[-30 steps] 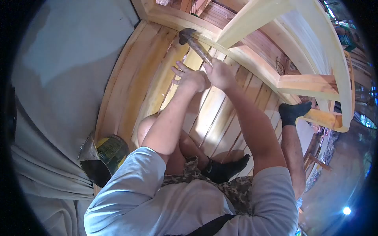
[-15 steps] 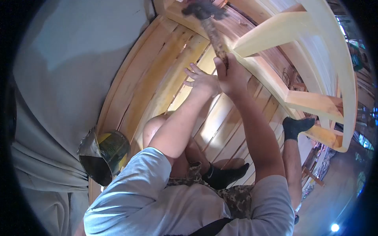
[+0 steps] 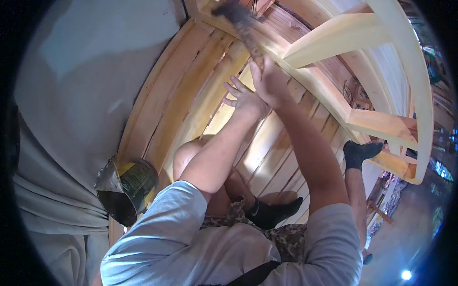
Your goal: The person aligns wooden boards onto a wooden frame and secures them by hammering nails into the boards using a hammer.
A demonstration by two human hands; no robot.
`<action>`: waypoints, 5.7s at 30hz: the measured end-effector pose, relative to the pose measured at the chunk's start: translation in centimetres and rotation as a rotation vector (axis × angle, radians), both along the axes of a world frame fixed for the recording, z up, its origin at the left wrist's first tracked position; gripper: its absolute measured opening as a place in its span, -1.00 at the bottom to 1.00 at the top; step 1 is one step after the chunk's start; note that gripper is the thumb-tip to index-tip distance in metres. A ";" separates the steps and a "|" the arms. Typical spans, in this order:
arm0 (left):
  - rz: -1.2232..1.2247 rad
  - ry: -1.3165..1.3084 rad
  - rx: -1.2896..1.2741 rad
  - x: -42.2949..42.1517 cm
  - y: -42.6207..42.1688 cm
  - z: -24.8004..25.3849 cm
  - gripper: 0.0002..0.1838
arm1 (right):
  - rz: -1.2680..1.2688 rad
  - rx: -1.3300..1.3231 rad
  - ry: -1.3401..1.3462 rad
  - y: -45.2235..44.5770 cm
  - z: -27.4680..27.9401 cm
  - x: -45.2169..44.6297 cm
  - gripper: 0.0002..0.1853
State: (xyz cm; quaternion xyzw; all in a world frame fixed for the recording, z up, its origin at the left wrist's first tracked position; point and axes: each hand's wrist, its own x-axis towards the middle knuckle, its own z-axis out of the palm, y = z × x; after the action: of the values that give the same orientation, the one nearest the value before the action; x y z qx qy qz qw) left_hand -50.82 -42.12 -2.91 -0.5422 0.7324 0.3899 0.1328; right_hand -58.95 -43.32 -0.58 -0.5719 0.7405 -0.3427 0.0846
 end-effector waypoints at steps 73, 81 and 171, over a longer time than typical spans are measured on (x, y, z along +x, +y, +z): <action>-0.703 -1.212 1.106 74.4 48.1 -19.1 -0.44 | -0.543 1.077 -0.027 43.7 4.7 13.7 -0.47; -0.826 -1.254 1.245 75.1 49.7 -18.8 -0.46 | -0.801 0.690 -0.087 46.9 -4.0 24.8 -0.44; 0.024 0.165 -1.035 63.6 47.6 1.5 -0.49 | -0.956 0.567 -0.041 91.0 -2.7 10.9 -0.40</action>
State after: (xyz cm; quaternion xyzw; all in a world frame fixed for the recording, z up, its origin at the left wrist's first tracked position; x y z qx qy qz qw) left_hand 12.79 5.43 -1.40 -0.5126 0.8311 0.0200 -0.2148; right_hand -48.10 47.63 -3.24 -0.1204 0.9789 -0.1414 0.0848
